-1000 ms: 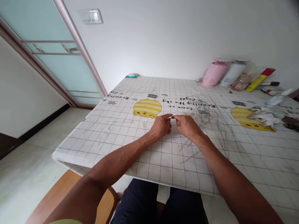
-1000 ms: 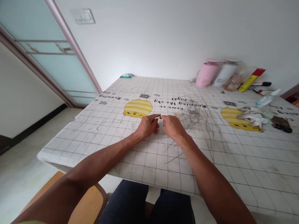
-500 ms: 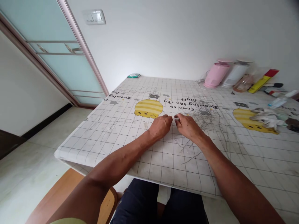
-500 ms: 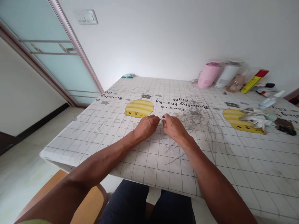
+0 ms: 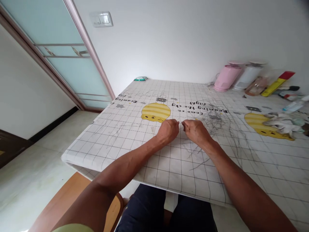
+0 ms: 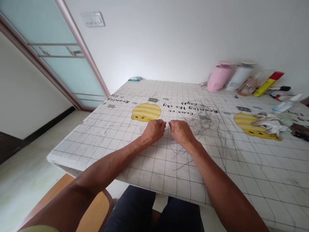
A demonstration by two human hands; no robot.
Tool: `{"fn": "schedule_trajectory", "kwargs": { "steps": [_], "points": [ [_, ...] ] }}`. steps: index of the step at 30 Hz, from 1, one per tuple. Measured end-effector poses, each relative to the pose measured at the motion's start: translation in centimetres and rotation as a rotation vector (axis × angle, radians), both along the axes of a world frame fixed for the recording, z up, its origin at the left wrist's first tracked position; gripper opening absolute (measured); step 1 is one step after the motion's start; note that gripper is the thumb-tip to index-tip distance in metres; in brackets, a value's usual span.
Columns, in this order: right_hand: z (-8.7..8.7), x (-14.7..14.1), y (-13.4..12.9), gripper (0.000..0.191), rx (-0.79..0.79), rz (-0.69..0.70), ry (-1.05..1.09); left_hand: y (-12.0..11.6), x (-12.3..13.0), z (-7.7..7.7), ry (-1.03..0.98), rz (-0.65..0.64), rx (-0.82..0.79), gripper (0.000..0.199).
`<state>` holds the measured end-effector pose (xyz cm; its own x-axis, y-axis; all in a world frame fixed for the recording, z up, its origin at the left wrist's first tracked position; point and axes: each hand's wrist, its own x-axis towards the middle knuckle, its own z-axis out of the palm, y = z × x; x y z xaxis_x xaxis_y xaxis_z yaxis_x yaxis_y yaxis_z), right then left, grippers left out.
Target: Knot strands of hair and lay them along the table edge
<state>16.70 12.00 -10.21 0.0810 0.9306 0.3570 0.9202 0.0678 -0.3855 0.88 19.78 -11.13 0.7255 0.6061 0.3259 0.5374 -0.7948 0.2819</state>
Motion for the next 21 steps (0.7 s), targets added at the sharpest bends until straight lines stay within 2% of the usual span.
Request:
{"fn": "schedule_trajectory", "kwargs": {
  "steps": [3,6,8,12,14,21],
  "points": [
    [0.6,0.4,-0.2,0.036,-0.062,0.003,0.213,0.4,-0.1,0.3,-0.175,0.048,-0.225,0.039],
    [1.3,0.8,-0.4,0.023,-0.169,-0.023,0.469,0.7,-0.3,0.7,-0.391,0.036,-0.475,0.038],
    [1.5,1.0,-0.4,0.014,-0.227,0.008,0.632,0.7,-0.5,1.0,-0.527,0.038,-0.625,0.034],
    [1.1,0.8,-0.1,0.015,-0.236,0.115,0.885,0.5,-0.4,1.3,-0.621,0.055,-0.744,0.03],
    [0.7,0.4,0.0,0.018,-0.197,0.102,0.915,0.5,-0.3,1.2,-0.63,0.049,-0.752,0.029],
    [0.6,-1.2,-0.1,0.034,-0.101,-0.018,0.768,0.3,-0.1,0.9,-0.663,0.041,-0.812,0.022]
  ]
}}
